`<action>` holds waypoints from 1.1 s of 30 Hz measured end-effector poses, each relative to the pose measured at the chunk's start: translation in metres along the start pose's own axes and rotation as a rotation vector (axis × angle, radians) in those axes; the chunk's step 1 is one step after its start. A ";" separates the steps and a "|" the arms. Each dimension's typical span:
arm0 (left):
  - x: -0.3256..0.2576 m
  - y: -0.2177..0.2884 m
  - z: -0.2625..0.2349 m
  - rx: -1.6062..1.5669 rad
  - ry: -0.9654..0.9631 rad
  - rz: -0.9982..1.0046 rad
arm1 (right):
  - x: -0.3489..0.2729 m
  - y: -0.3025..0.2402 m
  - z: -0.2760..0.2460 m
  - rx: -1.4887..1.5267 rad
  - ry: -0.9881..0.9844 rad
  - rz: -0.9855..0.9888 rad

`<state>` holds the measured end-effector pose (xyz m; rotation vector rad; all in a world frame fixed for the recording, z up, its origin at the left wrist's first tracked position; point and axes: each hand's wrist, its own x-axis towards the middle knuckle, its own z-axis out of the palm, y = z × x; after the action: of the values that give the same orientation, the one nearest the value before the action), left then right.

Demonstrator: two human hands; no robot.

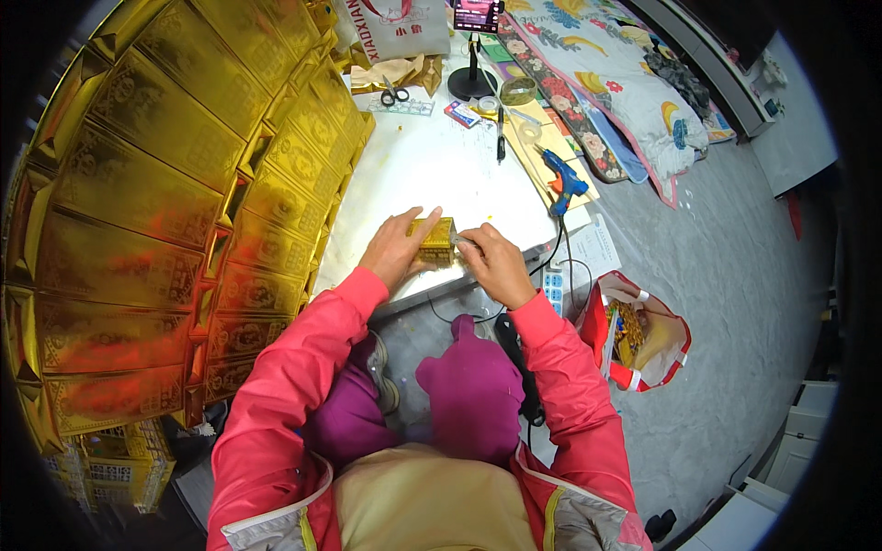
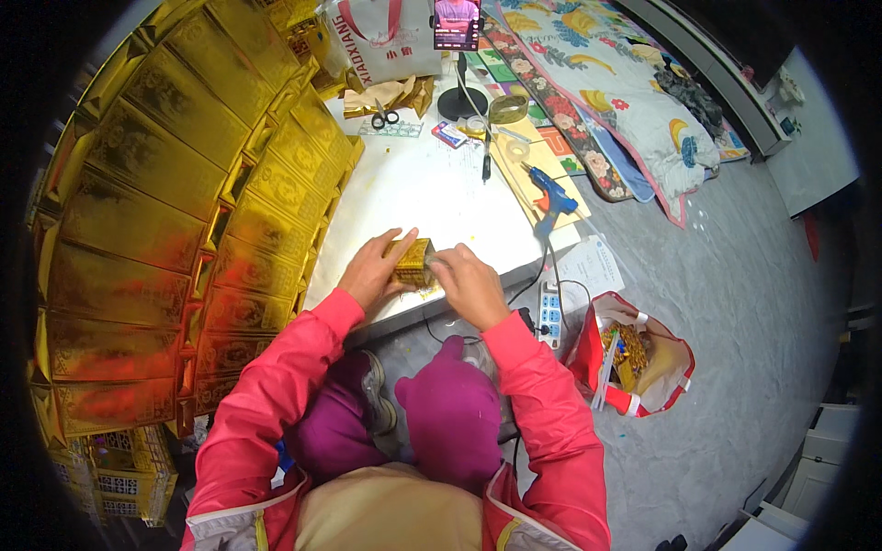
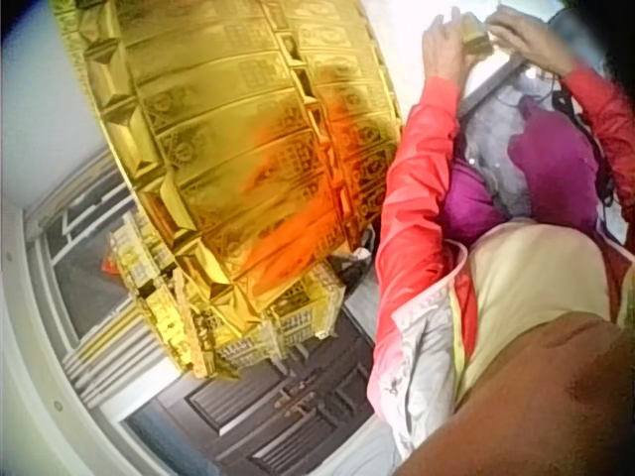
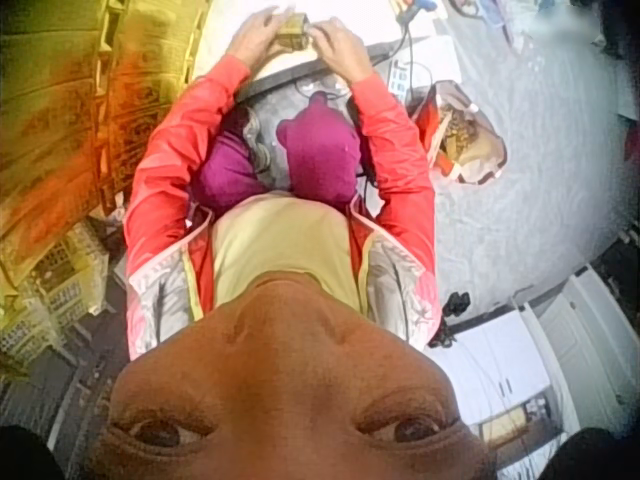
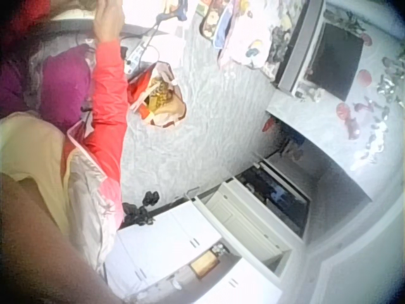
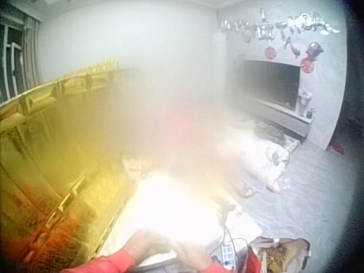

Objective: The person folds small gold-colored paper sheets into rectangular boxes and uses a hot glue gun to attach them to a larger multi-story paper structure. The person repeatedly folds, glues, and places the boxes onto the structure.

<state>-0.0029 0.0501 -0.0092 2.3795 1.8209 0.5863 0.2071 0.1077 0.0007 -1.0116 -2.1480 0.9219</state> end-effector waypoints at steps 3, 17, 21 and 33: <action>-0.007 0.005 0.002 -0.064 -0.099 0.044 | -0.004 0.007 -0.005 0.018 -0.051 0.049; 0.006 -0.002 -0.012 0.069 -0.038 -0.010 | 0.013 0.007 -0.018 0.146 -0.058 0.068; 0.004 -0.004 0.003 0.136 0.071 0.063 | 0.013 0.013 -0.015 0.231 -0.046 0.125; -0.042 0.025 0.050 0.019 -0.240 -0.137 | -0.053 0.051 0.012 0.259 -0.195 0.290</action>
<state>0.0286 0.0110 -0.0584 2.2015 1.8692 0.2578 0.2483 0.0845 -0.0571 -1.1582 -1.9955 1.4489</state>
